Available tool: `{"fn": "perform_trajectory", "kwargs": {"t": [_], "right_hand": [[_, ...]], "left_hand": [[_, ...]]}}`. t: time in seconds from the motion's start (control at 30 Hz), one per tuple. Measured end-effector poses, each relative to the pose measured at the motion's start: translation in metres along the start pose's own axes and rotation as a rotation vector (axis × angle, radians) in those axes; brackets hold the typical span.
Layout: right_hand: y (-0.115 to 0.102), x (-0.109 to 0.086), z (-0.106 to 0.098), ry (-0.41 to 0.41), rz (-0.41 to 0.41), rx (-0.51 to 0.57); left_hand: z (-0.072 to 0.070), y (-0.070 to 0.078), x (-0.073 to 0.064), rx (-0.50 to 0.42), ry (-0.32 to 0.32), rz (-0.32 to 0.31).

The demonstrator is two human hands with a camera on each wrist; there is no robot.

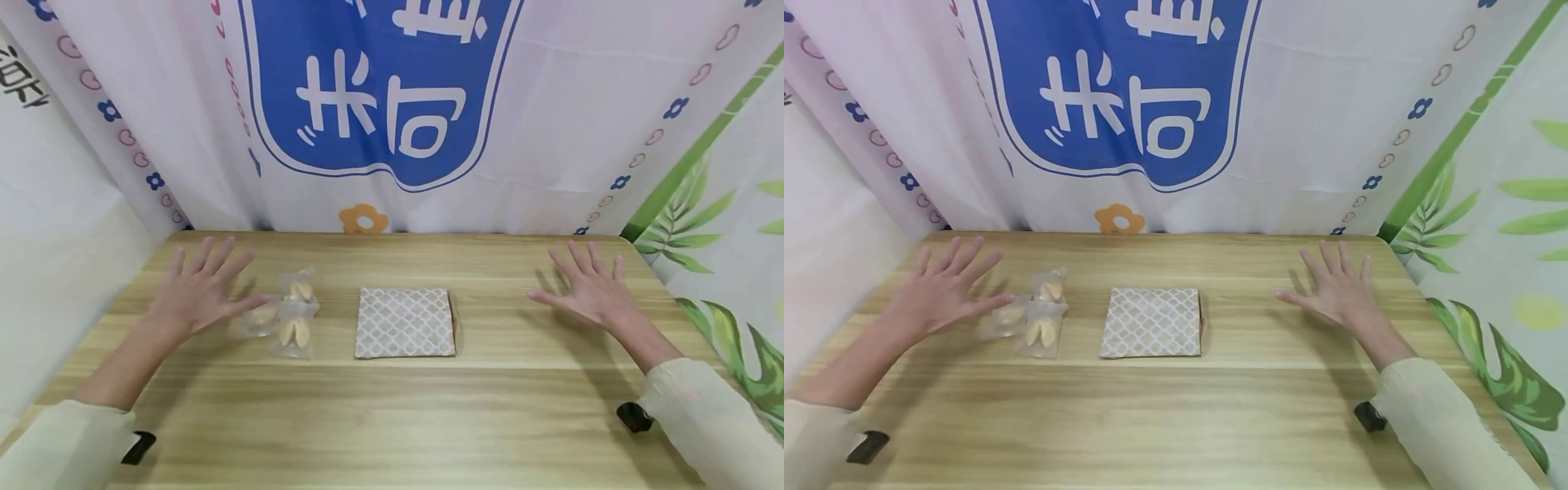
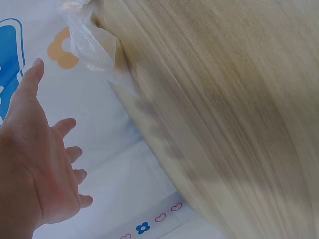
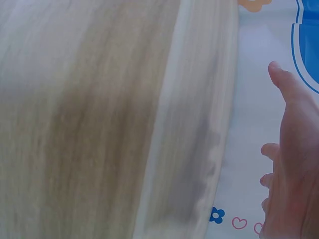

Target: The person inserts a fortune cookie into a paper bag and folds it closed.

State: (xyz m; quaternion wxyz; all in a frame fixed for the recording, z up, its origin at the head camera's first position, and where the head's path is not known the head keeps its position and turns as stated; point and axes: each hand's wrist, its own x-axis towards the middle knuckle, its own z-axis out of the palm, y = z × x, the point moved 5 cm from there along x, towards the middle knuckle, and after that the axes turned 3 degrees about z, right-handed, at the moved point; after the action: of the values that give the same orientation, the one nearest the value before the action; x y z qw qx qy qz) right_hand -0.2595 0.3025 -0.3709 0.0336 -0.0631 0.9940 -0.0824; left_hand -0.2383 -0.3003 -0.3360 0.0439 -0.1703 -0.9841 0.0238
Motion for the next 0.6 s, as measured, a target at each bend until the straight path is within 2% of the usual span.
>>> {"fn": "perform_trajectory", "kwargs": {"t": [0.2,0.6], "right_hand": [[-0.0025,-0.0001,0.0031,0.001,0.007,0.006],[-0.004,0.0006,0.0033,0.006,0.007,-0.01]], "left_hand": [[0.0004,-0.0001,0.0009,-0.023,0.017,-0.002],[-0.0017,0.0043,0.001,-0.018,0.009,-0.002]]}}
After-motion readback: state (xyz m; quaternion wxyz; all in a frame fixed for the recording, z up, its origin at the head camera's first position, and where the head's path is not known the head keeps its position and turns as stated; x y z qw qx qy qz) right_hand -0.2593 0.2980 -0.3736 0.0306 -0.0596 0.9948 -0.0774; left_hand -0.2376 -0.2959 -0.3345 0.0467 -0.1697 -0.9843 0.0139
